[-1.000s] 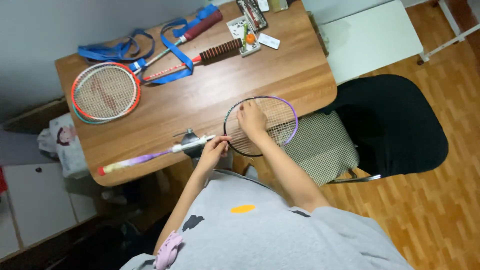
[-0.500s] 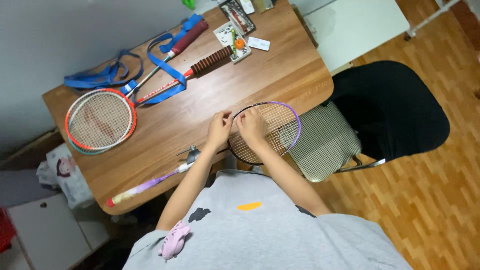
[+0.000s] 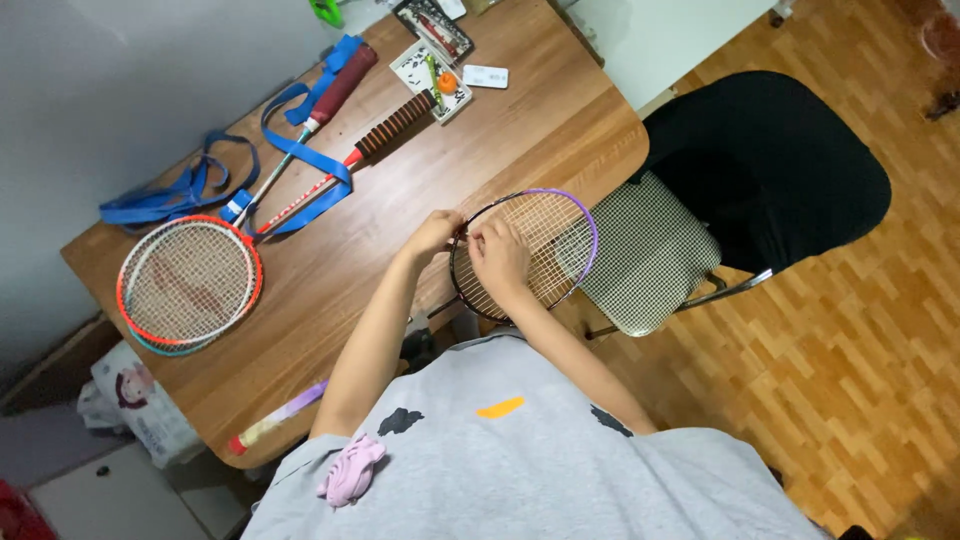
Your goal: Applying blue grip tape to the frame or shaft of a badminton racket using a mounting tool on a table.
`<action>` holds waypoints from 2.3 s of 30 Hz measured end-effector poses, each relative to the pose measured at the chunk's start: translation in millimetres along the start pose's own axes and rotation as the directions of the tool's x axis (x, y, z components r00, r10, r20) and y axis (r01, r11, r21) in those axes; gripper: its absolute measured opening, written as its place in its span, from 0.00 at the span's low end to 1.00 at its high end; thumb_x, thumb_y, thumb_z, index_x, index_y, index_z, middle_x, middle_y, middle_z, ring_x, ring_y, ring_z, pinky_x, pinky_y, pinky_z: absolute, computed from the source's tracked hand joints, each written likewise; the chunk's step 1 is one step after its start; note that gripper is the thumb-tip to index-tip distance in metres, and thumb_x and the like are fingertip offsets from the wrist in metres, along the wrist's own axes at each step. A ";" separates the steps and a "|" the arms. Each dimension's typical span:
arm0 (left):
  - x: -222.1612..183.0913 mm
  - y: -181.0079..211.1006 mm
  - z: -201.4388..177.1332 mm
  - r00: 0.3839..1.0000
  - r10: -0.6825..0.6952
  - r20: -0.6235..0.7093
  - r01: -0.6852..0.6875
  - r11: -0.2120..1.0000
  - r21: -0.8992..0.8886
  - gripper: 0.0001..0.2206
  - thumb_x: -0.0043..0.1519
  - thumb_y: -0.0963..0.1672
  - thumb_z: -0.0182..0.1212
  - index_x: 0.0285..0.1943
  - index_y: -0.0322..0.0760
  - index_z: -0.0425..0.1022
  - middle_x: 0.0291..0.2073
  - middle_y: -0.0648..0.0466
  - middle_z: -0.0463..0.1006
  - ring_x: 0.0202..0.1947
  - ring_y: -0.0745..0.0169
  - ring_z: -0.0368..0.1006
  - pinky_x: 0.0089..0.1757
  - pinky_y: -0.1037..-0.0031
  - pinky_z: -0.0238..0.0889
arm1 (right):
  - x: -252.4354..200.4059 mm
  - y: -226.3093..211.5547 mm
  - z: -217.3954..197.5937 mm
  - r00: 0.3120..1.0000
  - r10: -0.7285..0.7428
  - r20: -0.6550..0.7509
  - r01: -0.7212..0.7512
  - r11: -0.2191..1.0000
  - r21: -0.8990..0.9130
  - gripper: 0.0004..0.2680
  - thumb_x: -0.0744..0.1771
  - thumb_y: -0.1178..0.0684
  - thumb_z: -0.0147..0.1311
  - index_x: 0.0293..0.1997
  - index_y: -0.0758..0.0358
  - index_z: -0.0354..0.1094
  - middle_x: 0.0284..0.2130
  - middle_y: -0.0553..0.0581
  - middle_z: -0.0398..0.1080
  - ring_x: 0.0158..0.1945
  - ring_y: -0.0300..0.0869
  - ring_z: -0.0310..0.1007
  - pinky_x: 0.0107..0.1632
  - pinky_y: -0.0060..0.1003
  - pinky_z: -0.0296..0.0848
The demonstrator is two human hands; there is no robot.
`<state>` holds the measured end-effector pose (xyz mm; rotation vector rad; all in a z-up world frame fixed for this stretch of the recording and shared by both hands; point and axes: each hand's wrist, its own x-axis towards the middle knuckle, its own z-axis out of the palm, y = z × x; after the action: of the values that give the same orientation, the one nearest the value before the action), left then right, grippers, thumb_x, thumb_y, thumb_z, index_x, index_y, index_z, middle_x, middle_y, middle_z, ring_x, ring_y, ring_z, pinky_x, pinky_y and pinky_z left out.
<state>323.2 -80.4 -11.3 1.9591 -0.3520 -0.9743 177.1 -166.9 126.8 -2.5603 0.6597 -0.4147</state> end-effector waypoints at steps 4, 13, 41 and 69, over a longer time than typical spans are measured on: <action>0.9 -2.4 -4.6 0.921 -0.122 0.370 0.325 0.763 -0.559 0.09 0.65 0.45 0.60 0.43 0.34 0.79 0.34 0.53 0.79 0.36 0.62 0.74 0.41 0.68 0.69 | 2.0 1.3 5.0 0.999 0.035 -0.024 -0.034 0.999 0.034 0.04 0.65 0.51 0.59 0.35 0.58 0.74 0.36 0.55 0.71 0.45 0.51 0.71 0.47 0.47 0.69; 1.2 -13.7 4.4 0.867 -0.095 0.490 0.478 0.437 -0.762 0.07 0.57 0.42 0.66 0.43 0.39 0.79 0.36 0.54 0.81 0.39 0.60 0.76 0.44 0.67 0.71 | 1.0 -1.7 17.7 0.996 0.042 -0.079 -0.040 0.999 0.029 0.05 0.66 0.50 0.59 0.36 0.58 0.75 0.34 0.56 0.70 0.43 0.51 0.71 0.48 0.47 0.68; -7.8 -7.7 -10.6 0.940 -0.234 0.249 0.318 0.865 -0.387 0.19 0.68 0.50 0.69 0.32 0.29 0.76 0.22 0.58 0.68 0.19 0.70 0.59 0.22 0.74 0.52 | 8.1 0.6 18.9 0.996 0.076 -0.051 -0.073 0.995 0.073 0.04 0.65 0.53 0.59 0.36 0.60 0.76 0.34 0.57 0.73 0.42 0.52 0.73 0.49 0.48 0.69; -19.5 -6.8 -24.8 0.902 -0.208 0.379 0.418 0.200 -0.886 0.06 0.67 0.45 0.56 0.42 0.37 0.72 0.18 0.61 0.68 0.36 0.63 0.79 0.47 0.69 0.73 | 4.8 -11.5 3.9 0.998 0.062 0.000 -0.061 0.995 0.073 0.05 0.65 0.52 0.58 0.35 0.61 0.74 0.35 0.56 0.71 0.43 0.51 0.71 0.47 0.47 0.70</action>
<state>328.3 -50.6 0.1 0.7412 0.5468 -1.2098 187.1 -159.0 130.0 -2.4640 0.7091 -0.4135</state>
